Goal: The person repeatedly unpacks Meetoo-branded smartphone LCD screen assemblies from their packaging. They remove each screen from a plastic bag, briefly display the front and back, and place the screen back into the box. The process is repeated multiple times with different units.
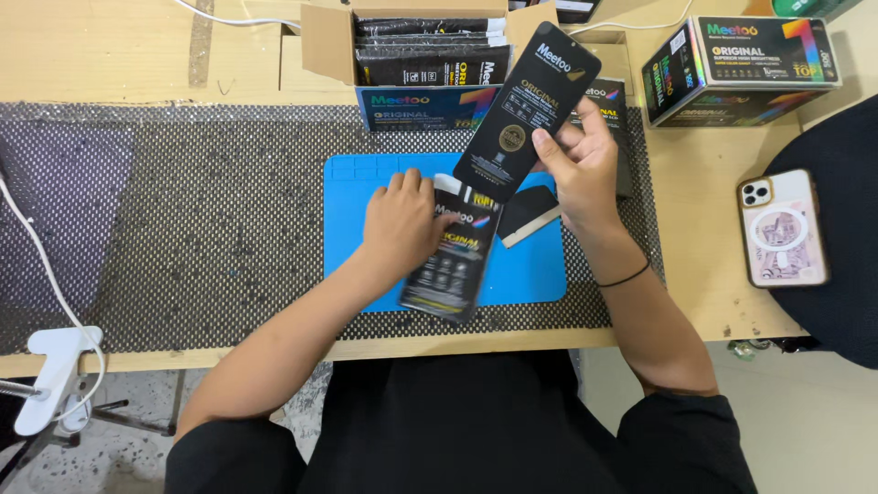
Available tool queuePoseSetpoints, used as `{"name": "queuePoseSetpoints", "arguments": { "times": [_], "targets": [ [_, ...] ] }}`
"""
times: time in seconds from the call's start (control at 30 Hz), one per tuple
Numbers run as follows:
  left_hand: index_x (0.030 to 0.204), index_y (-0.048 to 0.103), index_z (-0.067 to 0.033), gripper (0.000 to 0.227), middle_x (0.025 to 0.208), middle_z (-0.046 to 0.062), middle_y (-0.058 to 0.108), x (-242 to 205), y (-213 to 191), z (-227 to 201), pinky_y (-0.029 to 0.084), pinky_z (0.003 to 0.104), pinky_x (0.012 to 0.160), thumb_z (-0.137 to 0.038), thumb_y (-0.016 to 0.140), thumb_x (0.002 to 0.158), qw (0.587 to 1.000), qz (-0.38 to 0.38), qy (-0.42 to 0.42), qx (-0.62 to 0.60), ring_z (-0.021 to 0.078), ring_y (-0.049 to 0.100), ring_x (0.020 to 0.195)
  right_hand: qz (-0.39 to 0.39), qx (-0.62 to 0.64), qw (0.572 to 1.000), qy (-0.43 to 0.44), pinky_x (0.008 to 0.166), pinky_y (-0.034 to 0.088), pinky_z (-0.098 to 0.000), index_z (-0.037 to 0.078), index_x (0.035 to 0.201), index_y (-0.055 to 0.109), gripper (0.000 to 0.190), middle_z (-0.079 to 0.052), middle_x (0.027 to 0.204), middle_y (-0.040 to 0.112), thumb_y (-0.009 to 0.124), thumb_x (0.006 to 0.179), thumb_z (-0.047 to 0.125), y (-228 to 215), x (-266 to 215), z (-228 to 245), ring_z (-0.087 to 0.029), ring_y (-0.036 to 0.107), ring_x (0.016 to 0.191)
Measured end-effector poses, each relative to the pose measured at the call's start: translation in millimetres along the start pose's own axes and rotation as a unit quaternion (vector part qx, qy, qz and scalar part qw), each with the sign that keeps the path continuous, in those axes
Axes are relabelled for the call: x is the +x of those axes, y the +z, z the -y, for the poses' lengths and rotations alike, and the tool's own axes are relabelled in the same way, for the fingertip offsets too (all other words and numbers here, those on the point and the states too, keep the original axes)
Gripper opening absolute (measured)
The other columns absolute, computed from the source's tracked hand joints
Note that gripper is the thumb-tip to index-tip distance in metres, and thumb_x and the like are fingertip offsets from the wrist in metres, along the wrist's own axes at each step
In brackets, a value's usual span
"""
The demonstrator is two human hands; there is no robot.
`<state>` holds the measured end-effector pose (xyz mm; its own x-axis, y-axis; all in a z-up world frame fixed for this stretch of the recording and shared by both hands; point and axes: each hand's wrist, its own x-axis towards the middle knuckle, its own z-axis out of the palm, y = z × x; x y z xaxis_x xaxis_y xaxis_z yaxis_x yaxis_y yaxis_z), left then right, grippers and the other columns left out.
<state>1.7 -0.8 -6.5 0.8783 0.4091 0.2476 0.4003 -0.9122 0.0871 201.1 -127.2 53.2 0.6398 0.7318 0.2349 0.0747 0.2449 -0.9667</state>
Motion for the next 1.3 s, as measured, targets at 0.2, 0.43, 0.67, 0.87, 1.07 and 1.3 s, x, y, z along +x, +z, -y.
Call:
{"name": "queuePoseSetpoints", "arguments": {
  "times": [0.2, 0.43, 0.67, 0.87, 1.07, 1.3],
  "targets": [
    [0.134, 0.051, 0.0042, 0.046, 0.108, 0.022, 0.067, 4, -15, -5, 0.059, 0.05, 0.081, -0.011, 0.07, 0.094, 0.996, 0.047, 0.001, -0.08, 0.0391, 0.072, 0.103, -0.041, -0.037, 0.997, -0.048, 0.068, 0.068, -0.0328, 0.009, 0.137, 0.044, 0.04, -0.016, 0.111, 0.072, 0.064, 0.104, 0.001, -9, 3, -16, -0.021, 0.075, 0.084],
    [0.143, 0.039, 0.0126, 0.062, 0.102, 0.021, 0.048, 4, -55, -16, 0.049, 0.051, 0.064, -0.018, 0.064, 0.096, 0.962, -0.079, 0.02, -0.262, 0.0456, 0.06, 0.082, -0.095, -0.02, 0.991, -0.096, 0.077, 0.071, -0.0421, 0.011, 0.141, 0.038, 0.043, -0.016, 0.117, 0.069, 0.062, 0.107, 0.005, -7, 2, -4, -0.025, 0.075, 0.09],
    [0.152, 0.031, 0.0127, 0.116, 0.109, 0.027, 0.053, -4, -60, -26, 0.048, 0.048, 0.068, -0.044, 0.093, 0.072, 0.945, -0.191, 0.042, -0.261, 0.0443, 0.059, 0.084, -0.138, -0.009, 0.976, -0.171, 0.072, 0.071, -0.0414, 0.011, 0.15, 0.033, 0.051, -0.013, 0.11, 0.067, 0.061, 0.107, 0.004, -45, 0, -46, -0.022, 0.073, 0.08],
    [0.152, 0.042, 0.0056, 0.099, 0.115, 0.023, 0.056, -2, -58, -26, 0.047, 0.042, 0.071, -0.051, 0.083, 0.083, 0.945, -0.269, 0.043, -0.182, 0.0367, 0.06, 0.094, -0.141, -0.009, 0.968, -0.208, 0.076, 0.07, -0.039, 0.008, 0.15, 0.032, 0.053, -0.013, 0.11, 0.068, 0.06, 0.105, 0.005, -38, -6, -42, -0.018, 0.071, 0.083],
    [0.154, 0.042, 0.0046, 0.097, 0.13, 0.027, 0.056, -1, -53, -29, 0.045, 0.044, 0.078, -0.053, 0.08, 0.087, 0.937, -0.316, 0.046, -0.14, 0.0394, 0.061, 0.102, -0.147, -0.023, 0.957, -0.25, 0.081, 0.066, -0.036, 0.005, 0.15, 0.032, 0.057, -0.016, 0.112, 0.07, 0.061, 0.101, -0.003, -45, -6, -55, -0.019, 0.071, 0.094],
    [0.152, 0.045, 0.0064, 0.093, 0.134, 0.03, 0.055, 2, -45, -30, 0.044, 0.046, 0.081, -0.049, 0.081, 0.087, 0.928, -0.344, 0.056, -0.134, 0.0428, 0.06, 0.101, -0.168, -0.016, 0.943, -0.286, 0.095, 0.06, -0.0334, 0.008, 0.155, 0.026, 0.064, -0.014, 0.117, 0.07, 0.06, 0.102, -0.002, -22, -16, -24, -0.016, 0.067, 0.108]
  ]
}}
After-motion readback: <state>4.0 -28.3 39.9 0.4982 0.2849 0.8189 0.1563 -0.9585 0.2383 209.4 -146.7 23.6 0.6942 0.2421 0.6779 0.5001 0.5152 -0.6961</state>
